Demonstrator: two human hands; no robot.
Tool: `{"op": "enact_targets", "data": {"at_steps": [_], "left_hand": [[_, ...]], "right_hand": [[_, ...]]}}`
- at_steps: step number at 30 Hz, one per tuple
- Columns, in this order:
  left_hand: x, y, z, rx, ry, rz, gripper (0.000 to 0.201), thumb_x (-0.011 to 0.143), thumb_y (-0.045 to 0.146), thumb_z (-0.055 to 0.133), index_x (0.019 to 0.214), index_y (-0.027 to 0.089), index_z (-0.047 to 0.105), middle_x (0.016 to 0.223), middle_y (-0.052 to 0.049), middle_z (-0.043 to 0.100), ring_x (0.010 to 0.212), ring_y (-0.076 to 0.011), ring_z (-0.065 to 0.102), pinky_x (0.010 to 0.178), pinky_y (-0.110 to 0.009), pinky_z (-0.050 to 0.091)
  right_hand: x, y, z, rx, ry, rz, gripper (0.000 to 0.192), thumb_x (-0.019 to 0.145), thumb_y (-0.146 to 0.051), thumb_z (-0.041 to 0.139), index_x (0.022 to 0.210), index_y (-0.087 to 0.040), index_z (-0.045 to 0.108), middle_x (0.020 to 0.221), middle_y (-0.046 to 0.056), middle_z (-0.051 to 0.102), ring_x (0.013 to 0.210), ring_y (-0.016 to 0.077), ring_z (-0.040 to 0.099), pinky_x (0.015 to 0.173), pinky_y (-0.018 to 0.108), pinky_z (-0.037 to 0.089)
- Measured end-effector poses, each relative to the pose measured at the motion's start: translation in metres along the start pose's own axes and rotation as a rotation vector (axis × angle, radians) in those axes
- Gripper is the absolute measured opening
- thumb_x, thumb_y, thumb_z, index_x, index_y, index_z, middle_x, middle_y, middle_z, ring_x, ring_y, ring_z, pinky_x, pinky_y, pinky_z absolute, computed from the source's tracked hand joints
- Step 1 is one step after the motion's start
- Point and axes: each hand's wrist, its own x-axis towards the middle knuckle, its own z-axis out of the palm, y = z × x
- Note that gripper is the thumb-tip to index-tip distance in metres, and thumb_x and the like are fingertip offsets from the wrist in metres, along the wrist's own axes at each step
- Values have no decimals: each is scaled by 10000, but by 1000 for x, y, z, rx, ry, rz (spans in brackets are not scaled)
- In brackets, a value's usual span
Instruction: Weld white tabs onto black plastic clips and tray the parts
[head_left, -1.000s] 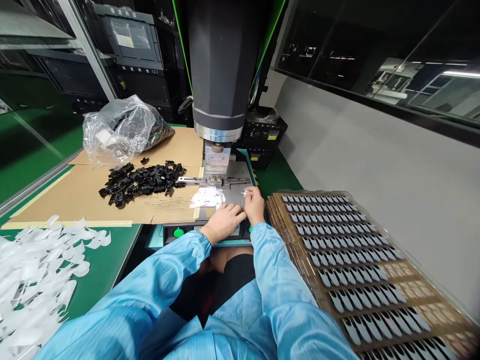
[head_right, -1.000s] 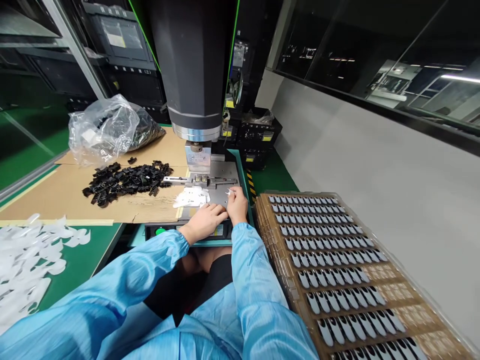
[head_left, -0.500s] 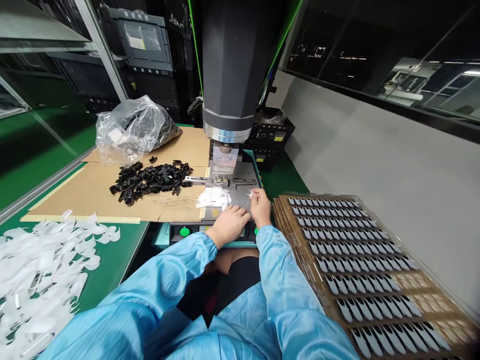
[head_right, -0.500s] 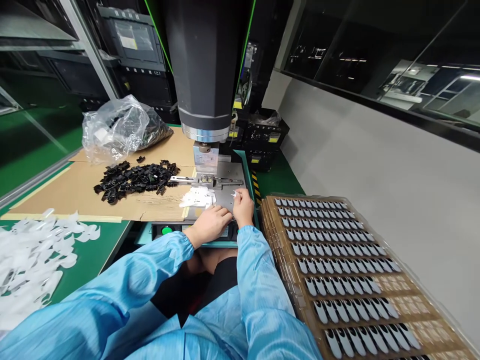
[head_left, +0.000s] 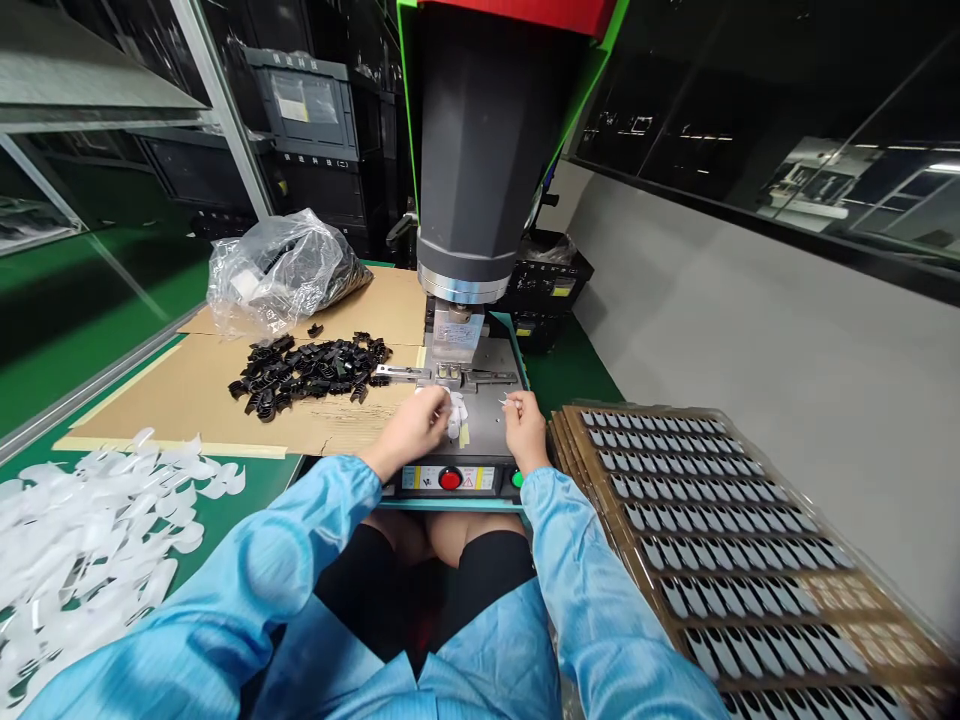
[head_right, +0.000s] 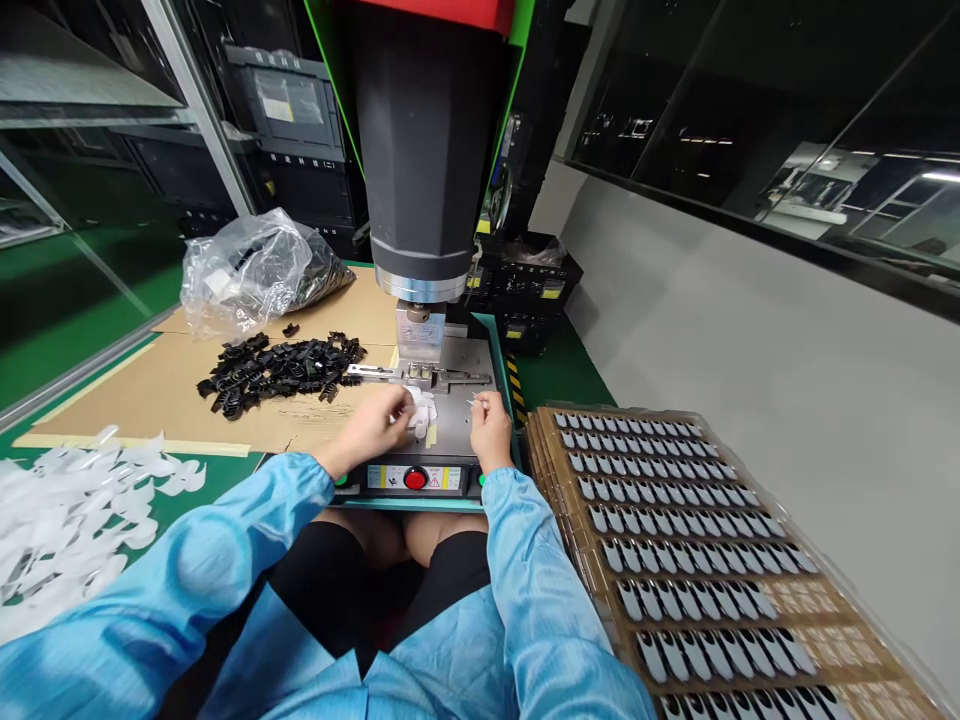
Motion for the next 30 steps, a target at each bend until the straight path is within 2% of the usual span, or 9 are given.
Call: {"op": "enact_targets", "data": {"at_steps": [2,4,9,12,14,17,22,26,30], "left_hand": [[10,-23,-18,18,97,-78,75,992,250,583,952,190,605,938,-44,686,828,-178,613,768,-318,492],[22,-42,-25,31,152,-119,114,1002,261,588,979,186,670,997,-50,735,894,-188,667,833,-324,519],[48,-63,-7,128,71,-81,235,1042,217,541,1127,164,753,1173,-93,769,1075,-231,721,981,-351,547],[60,-65,4,193,13,-25,256,1048,193,531,1151,157,762,1173,-107,766,1078,-255,718,989,-375,546],[65,-64,8,262,-27,14,263,1044,170,523,1135,165,770,1157,-100,767,1059,-258,713,977,-382,547],[67,-61,11,360,-79,73,290,1030,133,503,1147,158,767,1146,-104,764,1062,-266,700,983,-393,543],[61,-55,14,441,-97,230,406,1064,178,437,1389,60,649,1375,-167,690,1288,-275,640,1228,-445,403],[60,-50,15,467,-134,239,441,1071,188,394,1422,24,603,1416,-178,665,1318,-277,635,1291,-472,321],[54,-43,8,448,-152,198,397,1069,199,420,1365,48,637,1347,-153,703,1257,-259,656,1295,-447,314]], "right_hand": [[4,-5,6,-28,-35,-38,331,994,-467,530,1130,-192,656,983,93,716,886,263,706,797,375,546],[11,-12,16,-77,-84,-91,310,1016,-411,520,1166,-190,676,1031,101,738,926,270,709,839,386,552],[31,-30,46,-308,-181,-268,317,1099,-300,466,1287,-222,709,1155,84,745,1069,284,685,941,398,523],[42,-34,61,-399,-188,-373,308,1103,-272,501,1269,-231,757,1166,89,717,1092,283,641,957,393,502],[47,-34,67,-444,-180,-395,300,1099,-272,527,1252,-249,784,1158,100,688,1085,283,608,927,390,502],[48,-35,68,-476,-192,-408,300,1084,-277,557,1275,-267,789,1261,112,646,1137,305,558,929,413,502],[42,-44,65,-484,-333,-459,467,1066,-225,548,1531,-212,599,1509,98,567,1342,332,463,1106,503,419],[39,-58,66,-580,-370,-436,501,1043,-224,572,1540,-162,565,1548,129,538,1400,354,426,1133,545,374],[40,-67,63,-651,-406,-411,516,1032,-204,555,1543,-126,550,1572,135,517,1438,327,403,1193,501,333]]}}
